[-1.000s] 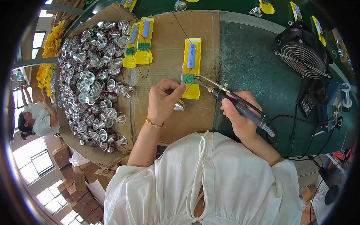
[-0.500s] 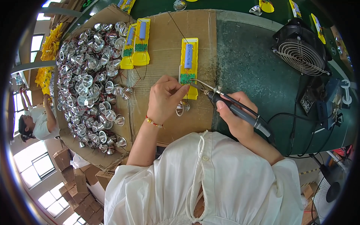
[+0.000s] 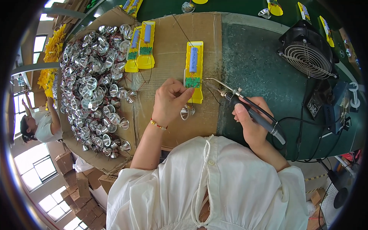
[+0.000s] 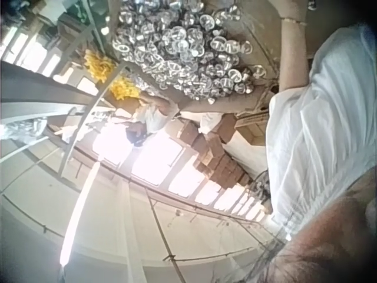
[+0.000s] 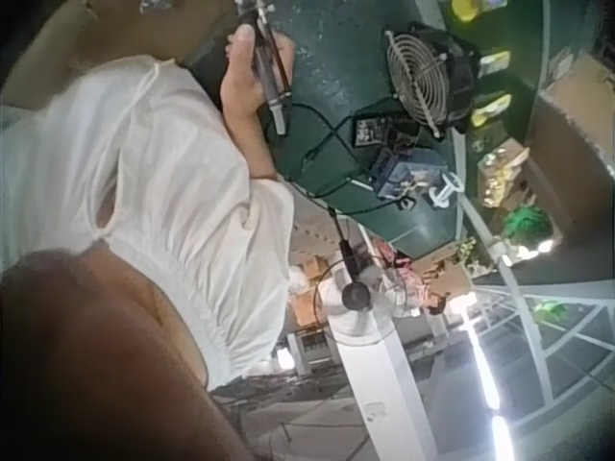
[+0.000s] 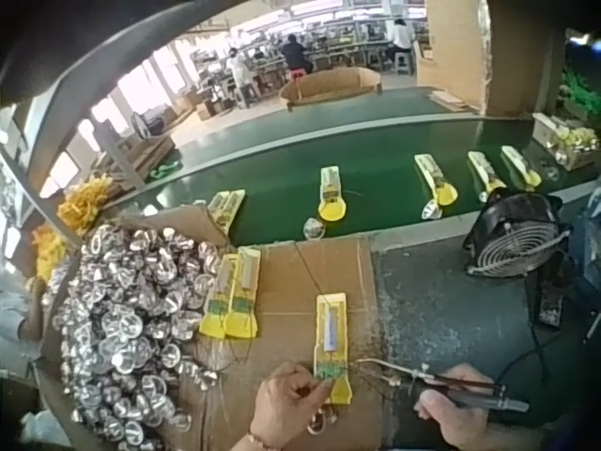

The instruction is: Soldering wires onto a circuit board for the assembly of light fixtures.

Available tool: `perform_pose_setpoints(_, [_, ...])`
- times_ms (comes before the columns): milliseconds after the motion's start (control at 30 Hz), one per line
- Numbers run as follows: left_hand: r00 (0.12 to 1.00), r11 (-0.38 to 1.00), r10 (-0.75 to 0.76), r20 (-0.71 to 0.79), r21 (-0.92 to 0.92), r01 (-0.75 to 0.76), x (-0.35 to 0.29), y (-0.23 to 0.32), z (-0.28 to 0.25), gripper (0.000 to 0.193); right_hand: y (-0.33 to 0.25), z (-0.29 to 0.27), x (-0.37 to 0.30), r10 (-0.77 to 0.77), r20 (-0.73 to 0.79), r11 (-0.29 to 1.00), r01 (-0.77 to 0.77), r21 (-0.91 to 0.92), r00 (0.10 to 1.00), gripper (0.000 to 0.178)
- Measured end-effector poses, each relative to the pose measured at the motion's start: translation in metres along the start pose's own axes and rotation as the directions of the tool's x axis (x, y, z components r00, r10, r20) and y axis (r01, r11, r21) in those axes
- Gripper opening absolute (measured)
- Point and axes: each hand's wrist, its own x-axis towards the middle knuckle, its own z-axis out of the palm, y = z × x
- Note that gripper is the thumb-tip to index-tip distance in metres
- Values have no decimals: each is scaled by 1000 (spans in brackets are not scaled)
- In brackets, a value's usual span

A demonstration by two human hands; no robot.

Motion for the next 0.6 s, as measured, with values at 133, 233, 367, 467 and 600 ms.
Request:
perform_pose_setpoints(133, [1000, 999, 27, -12, 22, -27, -2, -2, -1, 14, 3, -1, 3, -1, -1, 1000, 1, 17, 1000, 20])
perform_pose_setpoints(233, [998, 999, 33, -50, -13, -34, -5, 2, -2, 15, 2, -4, 5, 3, -11, 1000, -3, 31, 1000, 20])
perform_pose_setpoints(367, [964, 977, -116, -238, -200, 68, -13, 9, -13, 16, 1, -16, 6, 7, -49, 1000, -6, 24, 999, 19])
perform_pose_setpoints(467, [994, 990, -85, 74, 115, 77, -4, 0, -9, 14, 4, -26, 9, 0, -79, 1000, 2, 26, 997, 19])
perform_pose_setpoints(600, [987, 962, 97, 125, 242, -125, 59, 34, 3, 15, 10, -40, 9, 40, -138, 999, -42, -13, 990, 18])
